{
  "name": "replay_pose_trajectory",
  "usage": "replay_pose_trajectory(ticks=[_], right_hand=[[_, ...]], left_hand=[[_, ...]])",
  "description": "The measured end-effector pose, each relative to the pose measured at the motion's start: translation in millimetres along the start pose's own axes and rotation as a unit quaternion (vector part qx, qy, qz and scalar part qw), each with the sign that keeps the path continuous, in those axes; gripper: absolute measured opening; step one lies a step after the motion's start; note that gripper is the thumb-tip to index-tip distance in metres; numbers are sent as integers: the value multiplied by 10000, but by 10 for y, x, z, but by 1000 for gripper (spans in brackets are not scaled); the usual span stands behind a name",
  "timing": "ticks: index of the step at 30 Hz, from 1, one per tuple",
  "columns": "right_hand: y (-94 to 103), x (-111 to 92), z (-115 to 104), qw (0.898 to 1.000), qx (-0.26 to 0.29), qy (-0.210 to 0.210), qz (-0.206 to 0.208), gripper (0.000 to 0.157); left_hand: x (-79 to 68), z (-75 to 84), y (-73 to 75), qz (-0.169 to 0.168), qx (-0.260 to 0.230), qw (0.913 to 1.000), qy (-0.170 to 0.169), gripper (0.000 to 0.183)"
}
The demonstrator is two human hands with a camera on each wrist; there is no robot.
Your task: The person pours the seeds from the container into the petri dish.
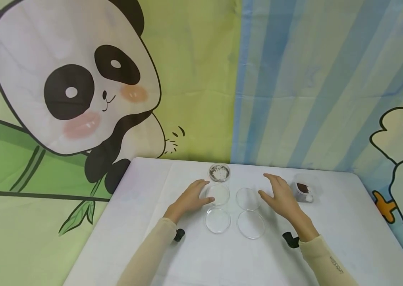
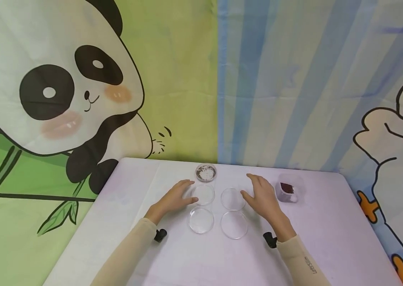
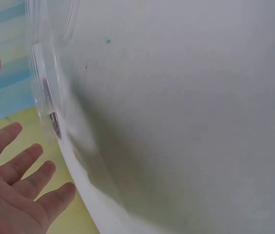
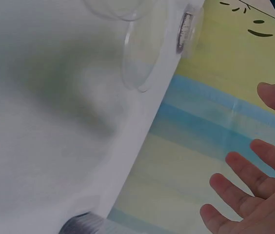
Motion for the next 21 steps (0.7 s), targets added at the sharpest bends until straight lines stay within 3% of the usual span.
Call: replay_pose_trajectory(ticks=[6,15,21], right_hand=[[41,-194,67,9985,-210,139,476,62],[220,-356,340,9910,-248,-95,1310,59],[297,-467,601,9811,-262,-734,1773,63]], left_hand=[[-37,-27,-60,70,-1,10000,26,77],[-24,-49,-94,11,22,9999,97,78],[-16,-37,-77,-35,338,9994,-31,79]])
Point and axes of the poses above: each hand's wrist, its own x-axis towards the middle knuckle, its own y-axis out of the back of the hand, z = x × y, the point moved 1 cm from there along x, towards the middle knuckle, and after that the axes turned 5 degrees about y, right-handed, at the moved point
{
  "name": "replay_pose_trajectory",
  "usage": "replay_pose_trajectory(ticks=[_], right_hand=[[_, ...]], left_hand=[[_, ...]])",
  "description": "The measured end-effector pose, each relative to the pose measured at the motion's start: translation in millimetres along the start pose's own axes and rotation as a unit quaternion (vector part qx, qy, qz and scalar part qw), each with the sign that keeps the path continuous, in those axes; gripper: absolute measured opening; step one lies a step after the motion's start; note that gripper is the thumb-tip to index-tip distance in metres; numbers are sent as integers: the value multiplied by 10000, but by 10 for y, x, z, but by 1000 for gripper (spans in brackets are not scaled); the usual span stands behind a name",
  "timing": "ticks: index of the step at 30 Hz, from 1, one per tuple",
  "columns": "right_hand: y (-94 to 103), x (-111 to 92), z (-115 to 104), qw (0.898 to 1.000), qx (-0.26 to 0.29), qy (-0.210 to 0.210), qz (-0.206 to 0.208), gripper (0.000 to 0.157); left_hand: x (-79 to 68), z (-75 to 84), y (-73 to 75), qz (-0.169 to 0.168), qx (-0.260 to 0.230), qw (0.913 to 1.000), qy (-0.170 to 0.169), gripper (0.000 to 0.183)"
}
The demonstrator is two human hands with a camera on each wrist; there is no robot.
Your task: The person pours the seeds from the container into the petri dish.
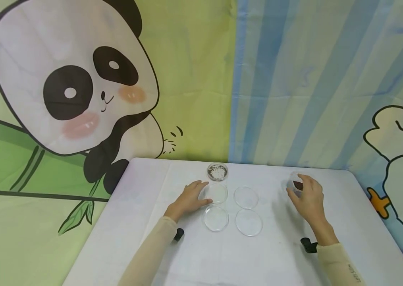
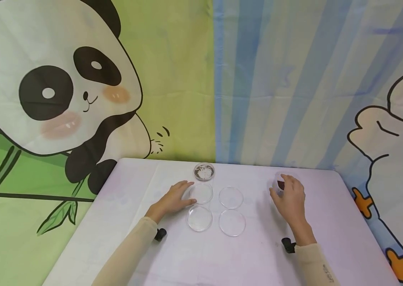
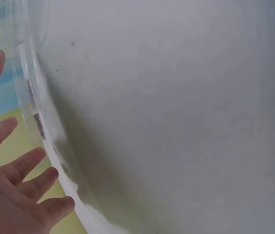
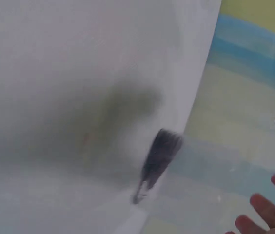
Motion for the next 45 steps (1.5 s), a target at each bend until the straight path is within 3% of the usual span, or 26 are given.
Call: replay_pose_trajectory(ticks=[4,9,16,22,33,38,45], right_hand=[[27,-15,169,9961,-30,-886,-42,77],[35,-23,320,9798,-100,-1929,-509,99],[20,-42,405,9574,196,-2691,-1031,117],[0,-45,461,9504,391,-2868,-1140,119],[-44,-49,397,9545,829,-2797,-611,109],[-88,-40,301,9591,942,-2593,-633,107],[-150,-3,158,9728,1022,-1989,-607,104]], left_hand=[[19,-21,-22,-72,164,9998,3,82],[49,-27,-51,-166,297,9994,73,85],[65,26,-45,-210,528,9983,157,84],[71,75,-11,-231,664,9974,172,82],[81,64,-34,-192,434,9987,207,81],[64,41,-30,-112,462,9986,226,81],[72,18,-45,-132,481,9982,329,81]])
Point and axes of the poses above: each hand's wrist, its own x-axis towards the middle knuckle, its own y-axis out of the back of the hand, z = x × y, the point moved 1 cm from there along x, towards the middle knuckle, and after that the axes turned 5 degrees about y, right-handed, at the moved point
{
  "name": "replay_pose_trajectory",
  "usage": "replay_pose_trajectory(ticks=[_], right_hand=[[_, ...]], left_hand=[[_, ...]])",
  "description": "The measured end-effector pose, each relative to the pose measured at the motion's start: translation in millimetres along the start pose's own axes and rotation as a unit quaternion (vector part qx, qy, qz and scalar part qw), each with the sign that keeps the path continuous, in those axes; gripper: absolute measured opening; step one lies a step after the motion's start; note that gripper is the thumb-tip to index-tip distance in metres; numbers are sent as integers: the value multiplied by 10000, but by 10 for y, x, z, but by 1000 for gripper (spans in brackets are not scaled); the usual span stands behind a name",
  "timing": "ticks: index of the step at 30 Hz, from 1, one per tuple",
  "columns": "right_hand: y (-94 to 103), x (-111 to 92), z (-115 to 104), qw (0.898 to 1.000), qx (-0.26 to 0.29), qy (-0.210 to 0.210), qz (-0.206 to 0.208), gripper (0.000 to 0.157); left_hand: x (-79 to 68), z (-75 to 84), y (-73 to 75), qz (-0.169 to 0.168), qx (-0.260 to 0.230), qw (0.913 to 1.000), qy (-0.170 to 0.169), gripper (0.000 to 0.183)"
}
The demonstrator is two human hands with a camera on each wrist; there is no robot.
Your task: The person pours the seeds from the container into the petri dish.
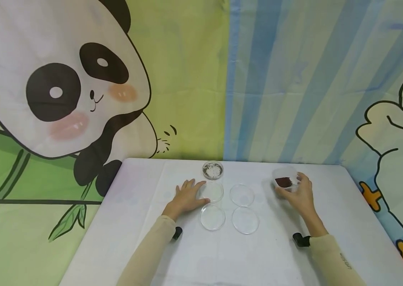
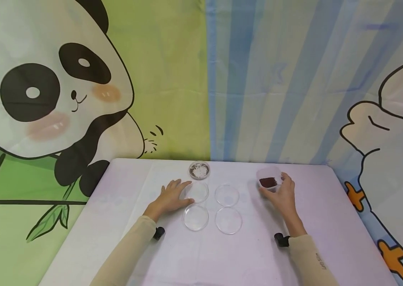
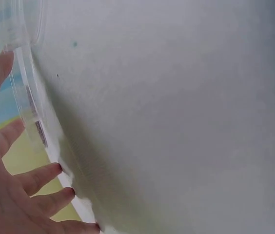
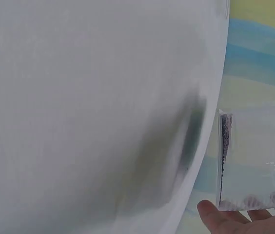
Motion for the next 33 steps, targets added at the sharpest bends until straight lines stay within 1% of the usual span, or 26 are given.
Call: replay_pose_trajectory(ticks=[3,8,12,16,19,22,28,33], right_hand=[[-62,-1,-70,9996,26,281,-35,103],[-187,-11,-233,9972,-6,714,-227,103],[-295,-22,-370,9937,-99,988,-513,102],[-405,-35,-495,9901,-167,1129,-822,102],[-484,-38,-574,9866,-266,1269,-986,102],[-554,-37,-639,9820,-376,1495,-1090,101],[-661,-37,-746,9723,-562,1930,-1195,100],[-727,-31,-845,9656,-741,2159,-1249,99]], left_hand=[[-2,9,11,-53,-40,9999,92,81],[-28,23,22,-64,-90,9997,231,81],[-39,33,35,-81,-153,9995,278,80],[-43,39,40,-81,-192,9994,281,80],[-38,33,36,-83,-177,9994,277,80],[-30,22,33,-95,-156,9994,291,81],[-27,20,39,-125,-138,9993,311,82],[-27,24,35,-124,-136,9993,337,81]])
Point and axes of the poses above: each hand's wrist, its own x-axis towards the middle knuckle, its own y-axis out of the back of the hand, z = x × y, the point moved 1 cm from there along x, towards the middle knuckle, and after that the axes turned 5 degrees about y, right-handed, at the moved point
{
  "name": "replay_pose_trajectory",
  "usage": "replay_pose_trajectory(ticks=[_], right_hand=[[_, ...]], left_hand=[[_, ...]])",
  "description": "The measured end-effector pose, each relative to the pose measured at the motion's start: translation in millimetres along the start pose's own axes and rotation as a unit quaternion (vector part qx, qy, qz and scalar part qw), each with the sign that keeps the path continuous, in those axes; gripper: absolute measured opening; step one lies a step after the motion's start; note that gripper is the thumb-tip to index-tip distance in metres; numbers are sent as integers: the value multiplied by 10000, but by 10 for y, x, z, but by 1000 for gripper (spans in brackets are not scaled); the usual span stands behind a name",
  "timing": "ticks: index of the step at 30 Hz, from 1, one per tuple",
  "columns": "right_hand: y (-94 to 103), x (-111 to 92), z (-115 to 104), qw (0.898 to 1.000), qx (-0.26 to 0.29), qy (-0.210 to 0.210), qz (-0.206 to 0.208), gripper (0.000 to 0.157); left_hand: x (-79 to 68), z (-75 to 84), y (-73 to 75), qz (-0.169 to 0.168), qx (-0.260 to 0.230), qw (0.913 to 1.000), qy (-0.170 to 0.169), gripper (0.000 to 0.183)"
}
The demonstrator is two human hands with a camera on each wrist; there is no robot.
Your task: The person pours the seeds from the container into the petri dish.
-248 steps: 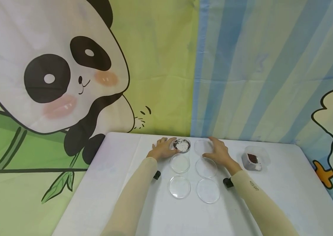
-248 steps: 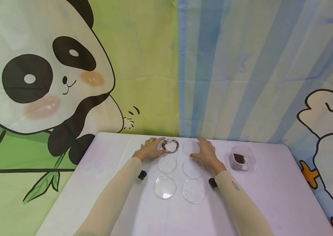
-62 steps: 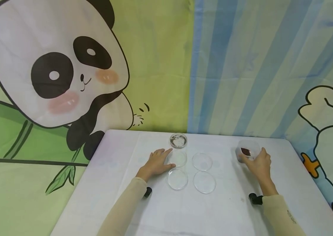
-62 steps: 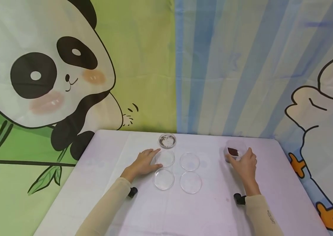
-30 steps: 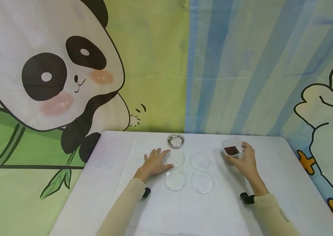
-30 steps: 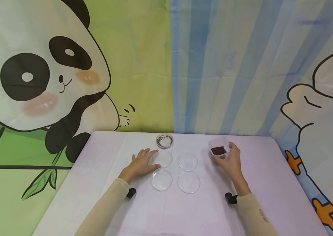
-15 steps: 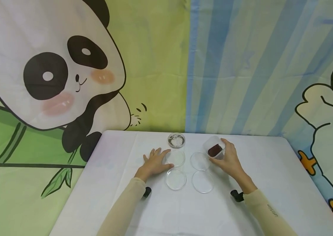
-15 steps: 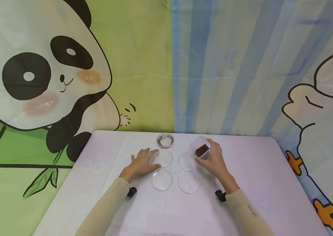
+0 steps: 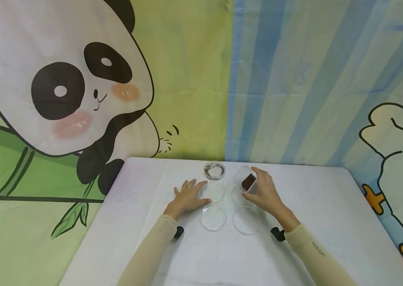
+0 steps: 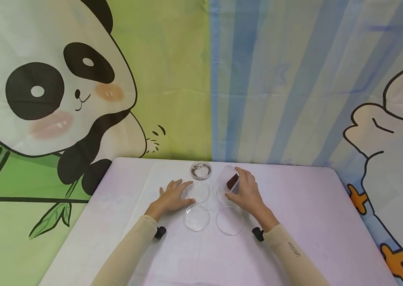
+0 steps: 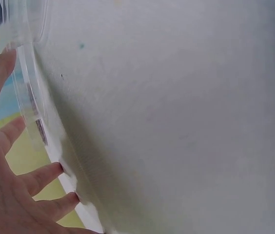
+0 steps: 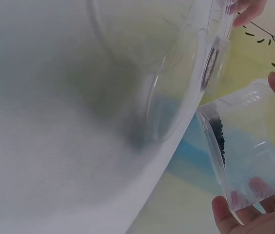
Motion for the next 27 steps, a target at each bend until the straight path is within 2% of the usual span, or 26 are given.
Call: replay_pose_trajectory(ticks=[13,19,27], right_hand=[[-196,160,-160,9949,-753,597,-312,97],[-235,216,-246,9881,-1129,960,-423,99],[-269,267,-326,9769,-1655,1152,-714,100]], left_hand=[[0,-13,-2,-20,43,10000,-15,81],[-1,-4,6,5,48,10000,-8,81],[19,-21,-19,24,64,10000,-5,81]])
Point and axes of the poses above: each hand's wrist, its own x-axis towards the middle knuckle, its own y-axis out of the back of the hand, z = x × y, the point moved 1 cm from there along x, towards the middle knuckle, and after that the axes turned 5 degrees about y, right-handed, at the moved point
